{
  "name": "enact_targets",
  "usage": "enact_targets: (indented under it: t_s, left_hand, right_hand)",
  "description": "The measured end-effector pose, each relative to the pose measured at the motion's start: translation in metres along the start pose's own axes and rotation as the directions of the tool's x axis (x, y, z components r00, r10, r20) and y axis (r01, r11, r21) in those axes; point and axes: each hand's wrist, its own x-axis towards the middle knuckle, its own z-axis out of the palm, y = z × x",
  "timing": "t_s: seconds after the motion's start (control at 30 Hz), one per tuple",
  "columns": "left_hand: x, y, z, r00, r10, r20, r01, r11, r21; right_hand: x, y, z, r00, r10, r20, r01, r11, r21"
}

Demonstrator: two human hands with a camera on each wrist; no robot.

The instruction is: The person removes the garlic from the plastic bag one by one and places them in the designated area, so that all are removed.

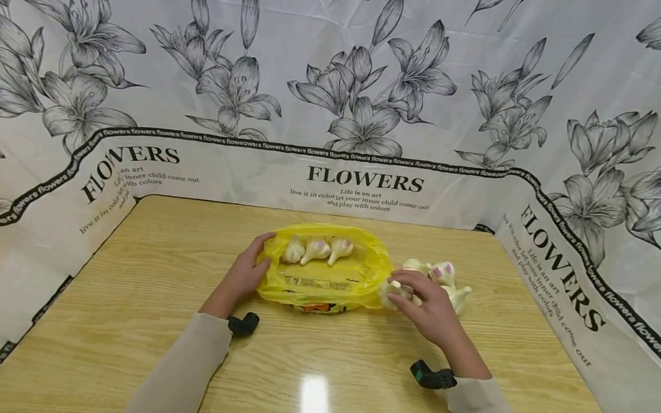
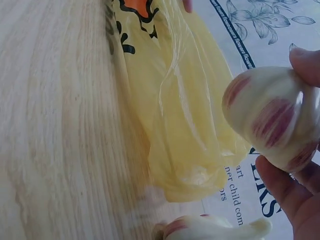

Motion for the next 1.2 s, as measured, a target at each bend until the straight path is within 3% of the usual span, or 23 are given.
enact_targets:
  t_s: [0.33,0.83,1.2]
  left_hand:
    - [0.0,0.0,-0.001,1.0,0.003,0.006,-0.003,1.0,0.004]
    - [0.0,0.001,0.0,1.0,0.005,0.004,-0.005,1.0,0.01]
    - [0.0,-0.001,-0.001,1.0,0.009,0.002,-0.009,1.0,0.004]
  right_hand:
    - [-0.013,0.002,-0.009,1.0,-0.006,-0.029,0.004,0.998,-0.059]
    - [-0.033,0.02,-0.022,0.998,0.048,-0.029,-0.052,0.99,-0.128]
    - [-0.04,0.033,-0.032,0.985,0.175,0.008,-0.173,0.98,-0.094]
